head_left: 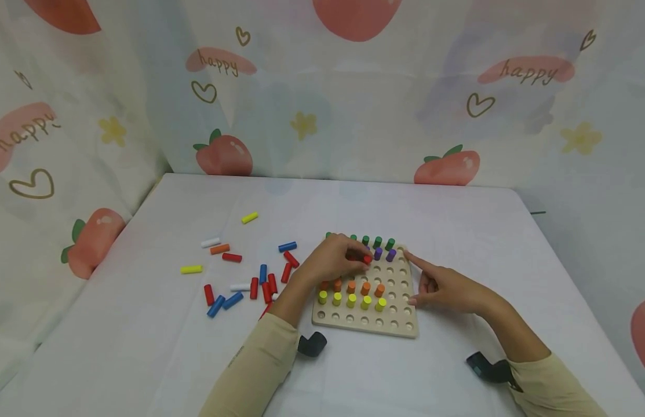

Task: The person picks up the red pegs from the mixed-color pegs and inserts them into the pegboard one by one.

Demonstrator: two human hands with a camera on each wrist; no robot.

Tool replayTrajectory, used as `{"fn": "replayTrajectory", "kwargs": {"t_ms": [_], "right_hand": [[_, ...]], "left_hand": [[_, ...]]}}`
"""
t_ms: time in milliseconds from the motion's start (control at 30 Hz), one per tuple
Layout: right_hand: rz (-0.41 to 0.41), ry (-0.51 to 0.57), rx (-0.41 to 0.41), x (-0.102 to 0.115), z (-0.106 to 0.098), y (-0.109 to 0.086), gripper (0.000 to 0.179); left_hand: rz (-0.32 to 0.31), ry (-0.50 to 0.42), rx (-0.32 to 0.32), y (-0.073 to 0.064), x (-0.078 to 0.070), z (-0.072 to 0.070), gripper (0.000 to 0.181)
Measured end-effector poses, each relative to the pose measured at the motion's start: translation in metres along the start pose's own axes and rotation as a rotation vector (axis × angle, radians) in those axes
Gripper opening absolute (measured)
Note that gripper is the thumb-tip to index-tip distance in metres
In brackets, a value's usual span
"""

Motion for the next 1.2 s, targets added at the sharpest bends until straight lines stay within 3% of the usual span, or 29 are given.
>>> {"fn": "replayTrajectory", "kwargs": {"t_ms": [500, 1200], "right_hand": [[0.006, 0.008, -0.002, -0.0002, 0.0018, -0.0002, 0.100], [0.004, -0.008, -0.004, -0.0005, 0.0007, 0.0006, 0.100]], "left_hand": [[0.017, -0.009, 0.024, -0.0024, -0.0025, 0.0005, 0.025], [0.028, 0.015, 0.007, -0.0013, -0.0033, -0.0006, 0.025]]}}
Point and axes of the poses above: each hand's wrist, its own y-axis towards the middle knuckle, its own z-axis out of the palm, x = y × z, the point moved 6 cm from there along y, towards the middle knuckle, and after that the axes turned 6 degrees about -z, right-handed, at the moved point
